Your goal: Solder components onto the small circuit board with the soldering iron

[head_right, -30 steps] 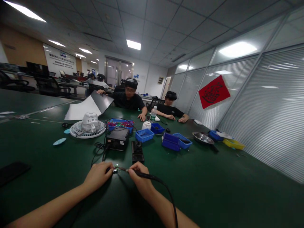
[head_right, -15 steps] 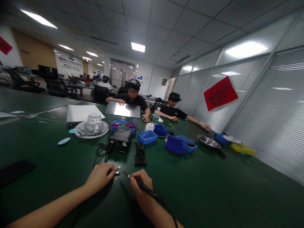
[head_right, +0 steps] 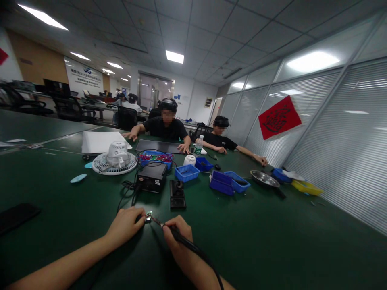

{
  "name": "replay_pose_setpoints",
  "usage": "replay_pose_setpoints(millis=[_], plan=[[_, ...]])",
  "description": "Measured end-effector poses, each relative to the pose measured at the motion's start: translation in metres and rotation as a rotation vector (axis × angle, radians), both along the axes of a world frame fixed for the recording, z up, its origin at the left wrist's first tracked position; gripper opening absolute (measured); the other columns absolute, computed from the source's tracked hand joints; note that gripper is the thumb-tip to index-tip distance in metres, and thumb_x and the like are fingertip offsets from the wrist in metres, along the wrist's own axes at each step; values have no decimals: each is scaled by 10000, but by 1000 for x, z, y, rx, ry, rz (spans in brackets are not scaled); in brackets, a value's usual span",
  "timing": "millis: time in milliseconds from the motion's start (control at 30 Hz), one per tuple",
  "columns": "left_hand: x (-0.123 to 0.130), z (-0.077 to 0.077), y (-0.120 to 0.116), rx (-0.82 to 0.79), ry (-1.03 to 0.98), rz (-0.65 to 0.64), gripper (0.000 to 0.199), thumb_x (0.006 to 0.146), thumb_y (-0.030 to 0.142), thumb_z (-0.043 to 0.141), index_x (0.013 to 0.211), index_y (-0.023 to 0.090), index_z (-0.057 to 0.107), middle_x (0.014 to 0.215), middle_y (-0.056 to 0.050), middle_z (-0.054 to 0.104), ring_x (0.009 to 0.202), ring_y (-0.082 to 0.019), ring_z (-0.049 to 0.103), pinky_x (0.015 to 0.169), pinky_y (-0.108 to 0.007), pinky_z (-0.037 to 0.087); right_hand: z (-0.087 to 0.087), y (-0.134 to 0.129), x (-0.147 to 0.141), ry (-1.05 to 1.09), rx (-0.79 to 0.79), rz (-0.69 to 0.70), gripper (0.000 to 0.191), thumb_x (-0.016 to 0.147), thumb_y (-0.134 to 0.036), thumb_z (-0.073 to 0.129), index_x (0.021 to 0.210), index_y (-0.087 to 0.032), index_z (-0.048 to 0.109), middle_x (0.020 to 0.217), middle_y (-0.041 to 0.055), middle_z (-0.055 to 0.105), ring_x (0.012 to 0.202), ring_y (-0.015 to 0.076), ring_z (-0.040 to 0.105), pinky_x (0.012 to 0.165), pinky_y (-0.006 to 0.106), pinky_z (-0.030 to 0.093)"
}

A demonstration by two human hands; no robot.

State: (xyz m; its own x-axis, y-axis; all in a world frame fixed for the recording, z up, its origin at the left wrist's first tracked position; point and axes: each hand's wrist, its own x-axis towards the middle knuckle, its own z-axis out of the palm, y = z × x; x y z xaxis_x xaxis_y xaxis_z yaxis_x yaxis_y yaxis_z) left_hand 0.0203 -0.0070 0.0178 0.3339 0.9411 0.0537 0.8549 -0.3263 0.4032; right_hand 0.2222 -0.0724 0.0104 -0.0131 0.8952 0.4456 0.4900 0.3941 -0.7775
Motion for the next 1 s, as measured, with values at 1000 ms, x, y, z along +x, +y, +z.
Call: replay_pose_setpoints(millis=[1000], plan=[[-1, 0, 1, 10, 22, -5, 234, 855, 309, 431, 822, 237, 651, 859, -23, 688, 887, -198, 609, 787, -312, 361, -9, 1, -4, -22, -26, -97, 144, 818, -299, 619, 728, -193, 658, 617, -11, 625, 560, 142, 577, 537, 236, 420]])
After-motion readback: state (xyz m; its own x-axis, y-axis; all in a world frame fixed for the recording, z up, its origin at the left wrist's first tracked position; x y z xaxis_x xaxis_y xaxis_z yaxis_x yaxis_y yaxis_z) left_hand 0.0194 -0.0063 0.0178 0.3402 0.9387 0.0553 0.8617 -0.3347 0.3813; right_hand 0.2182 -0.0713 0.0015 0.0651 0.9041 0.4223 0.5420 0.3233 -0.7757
